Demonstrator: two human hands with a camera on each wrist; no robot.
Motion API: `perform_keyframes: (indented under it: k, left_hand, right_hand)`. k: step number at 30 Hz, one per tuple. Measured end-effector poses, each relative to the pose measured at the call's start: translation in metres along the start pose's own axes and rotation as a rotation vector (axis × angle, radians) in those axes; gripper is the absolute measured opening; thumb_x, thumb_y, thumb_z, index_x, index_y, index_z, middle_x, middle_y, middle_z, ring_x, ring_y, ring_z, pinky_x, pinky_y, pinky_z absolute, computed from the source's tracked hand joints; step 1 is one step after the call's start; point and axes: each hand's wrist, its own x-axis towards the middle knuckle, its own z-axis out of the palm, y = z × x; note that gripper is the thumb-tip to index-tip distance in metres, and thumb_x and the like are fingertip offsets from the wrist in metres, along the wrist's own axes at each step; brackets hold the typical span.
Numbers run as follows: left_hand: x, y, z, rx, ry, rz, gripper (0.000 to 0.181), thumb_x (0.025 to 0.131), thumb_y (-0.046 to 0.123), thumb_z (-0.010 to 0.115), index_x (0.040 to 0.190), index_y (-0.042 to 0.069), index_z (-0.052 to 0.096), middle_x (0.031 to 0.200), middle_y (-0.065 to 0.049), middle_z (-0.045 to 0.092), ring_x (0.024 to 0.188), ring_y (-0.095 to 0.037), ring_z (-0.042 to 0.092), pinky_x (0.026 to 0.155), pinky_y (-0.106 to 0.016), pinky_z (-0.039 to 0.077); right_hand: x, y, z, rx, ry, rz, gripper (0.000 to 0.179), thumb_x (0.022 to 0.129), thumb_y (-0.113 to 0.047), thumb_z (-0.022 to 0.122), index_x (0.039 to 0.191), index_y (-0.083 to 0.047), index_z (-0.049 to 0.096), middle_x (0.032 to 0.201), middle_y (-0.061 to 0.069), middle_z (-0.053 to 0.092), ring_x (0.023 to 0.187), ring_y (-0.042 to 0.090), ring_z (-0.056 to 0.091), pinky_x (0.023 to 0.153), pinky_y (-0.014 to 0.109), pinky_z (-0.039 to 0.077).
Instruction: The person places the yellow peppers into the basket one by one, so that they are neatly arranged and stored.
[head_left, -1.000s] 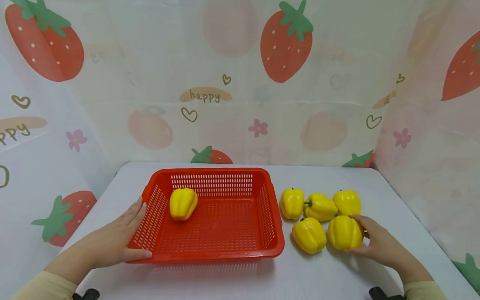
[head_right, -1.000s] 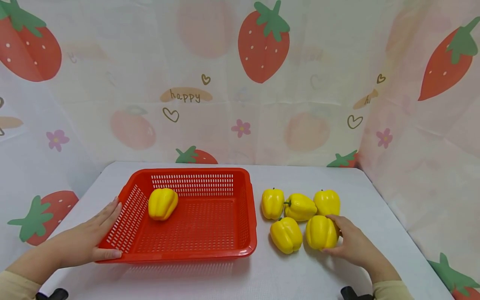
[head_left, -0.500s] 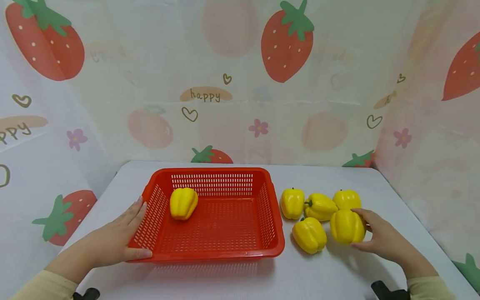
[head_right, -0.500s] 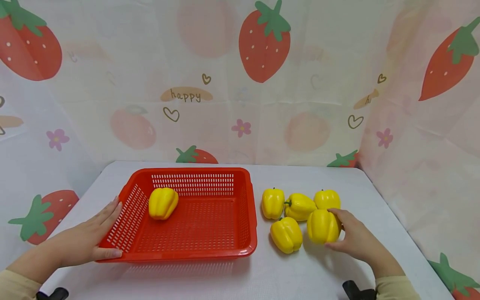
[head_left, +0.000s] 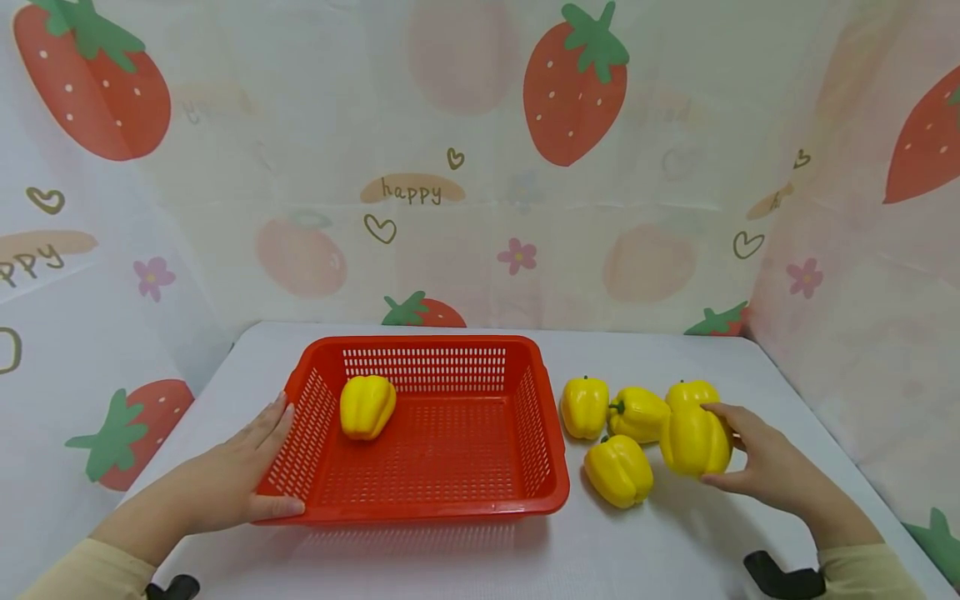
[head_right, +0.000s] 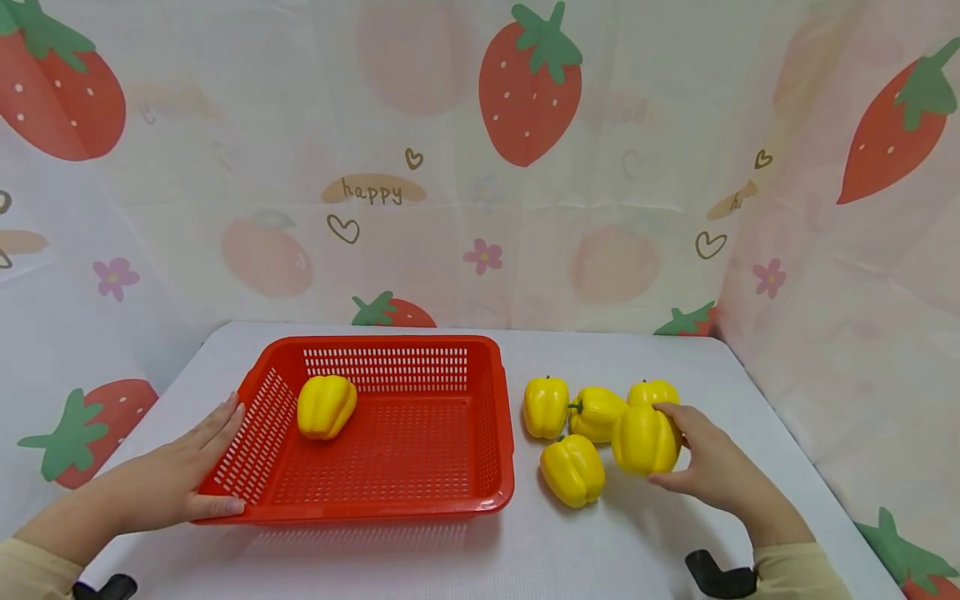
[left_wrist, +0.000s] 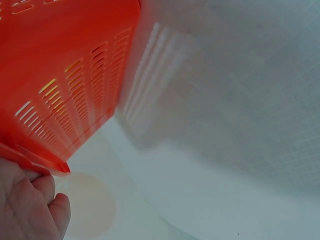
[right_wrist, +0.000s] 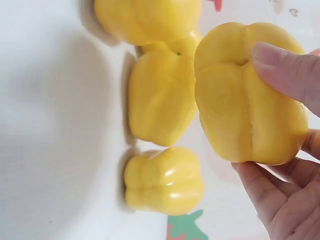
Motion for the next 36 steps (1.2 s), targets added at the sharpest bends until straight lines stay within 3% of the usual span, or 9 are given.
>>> perform_keyframes:
  k: [13, 36]
  left_hand:
    - [0.0, -0.001, 0.002, 0.001, 0.011, -0.003, 0.119, 0.064, 0.08, 0.05, 0.146, 0.002, 0.01, 0.15, -0.02, 0.01, 0.133, -0.039, 0.019, 0.092, -0.055, 0.041]
    - [-0.001, -0.003, 0.004, 0.011, 0.029, 0.027, 0.119, 0.065, 0.079, 0.05, 0.146, 0.001, 0.009, 0.15, -0.02, 0.009, 0.133, -0.038, 0.019, 0.094, -0.054, 0.039]
  right_hand:
    - [0.015, -0.013, -0.012, -0.011, 0.032, -0.105, 0.087, 0.068, -0.03, 0.081, 0.134, 0.001, 0.034, 0.129, 0.019, 0.042, 0.107, 0.032, 0.049, 0.086, 0.05, 0.044]
    - [0.061, -0.055, -0.017, -0.015, -0.011, -0.171, 0.086, 0.069, -0.03, 0.081, 0.136, -0.005, 0.034, 0.13, 0.012, 0.044, 0.108, 0.026, 0.048, 0.091, 0.049, 0.044]
